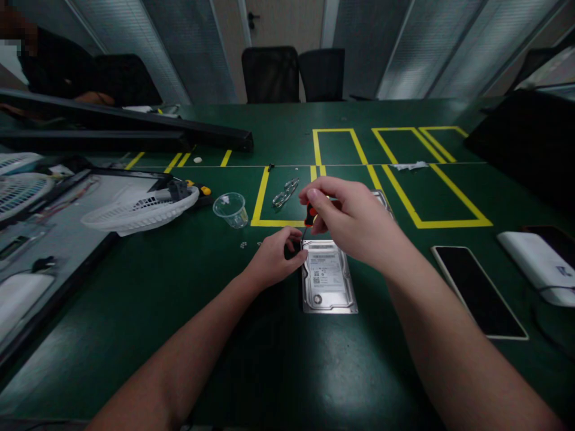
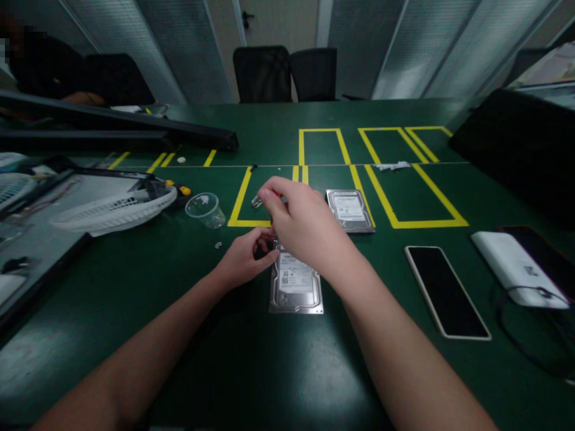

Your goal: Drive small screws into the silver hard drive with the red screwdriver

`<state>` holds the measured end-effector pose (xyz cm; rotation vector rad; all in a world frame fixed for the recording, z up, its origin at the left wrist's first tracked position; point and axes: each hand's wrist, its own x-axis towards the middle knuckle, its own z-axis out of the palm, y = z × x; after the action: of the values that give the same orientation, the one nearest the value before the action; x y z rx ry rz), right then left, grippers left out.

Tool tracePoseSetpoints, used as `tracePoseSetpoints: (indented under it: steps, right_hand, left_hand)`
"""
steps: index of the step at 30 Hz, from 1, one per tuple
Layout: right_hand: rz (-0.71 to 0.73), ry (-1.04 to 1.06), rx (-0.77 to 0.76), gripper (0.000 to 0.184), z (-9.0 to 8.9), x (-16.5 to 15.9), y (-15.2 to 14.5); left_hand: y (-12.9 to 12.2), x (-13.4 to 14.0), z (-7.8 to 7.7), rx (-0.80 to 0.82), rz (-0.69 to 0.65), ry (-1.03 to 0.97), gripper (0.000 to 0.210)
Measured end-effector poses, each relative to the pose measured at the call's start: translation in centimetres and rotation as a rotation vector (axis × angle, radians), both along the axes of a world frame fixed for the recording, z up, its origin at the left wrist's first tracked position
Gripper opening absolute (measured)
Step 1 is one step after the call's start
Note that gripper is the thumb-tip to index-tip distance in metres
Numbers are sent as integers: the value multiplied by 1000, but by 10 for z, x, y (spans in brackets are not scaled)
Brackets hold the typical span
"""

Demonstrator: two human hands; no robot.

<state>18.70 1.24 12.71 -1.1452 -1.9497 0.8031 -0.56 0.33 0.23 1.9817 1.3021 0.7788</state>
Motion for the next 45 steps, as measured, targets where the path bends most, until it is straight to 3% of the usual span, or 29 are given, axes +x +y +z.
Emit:
tracePoseSetpoints:
  steps: [5, 12, 18, 24, 40, 45]
  right_hand:
    - [-5, 40, -56, 22, 1, 1, 0]
    - [-140, -73, 26, 24, 4, 2, -1]
    - [-16, -8, 48, 7, 3, 4, 3]
    - [95, -41, -24, 27, 9, 7, 3]
    - [3, -78, -51, 26, 11, 13, -1]
    - [70, -83, -25, 7, 14, 13, -3]
  left_hand:
    - [0, 0, 1, 0, 1, 0, 36]
    - [0, 0, 2, 21, 0, 9, 35]
    - [-1, 1, 7, -3, 17, 10, 37]
    - [-1, 0, 8, 16, 9, 6, 34]
    - [-1, 1, 10, 19, 12, 19, 33]
    - [0, 1, 10, 24, 3, 8, 28]
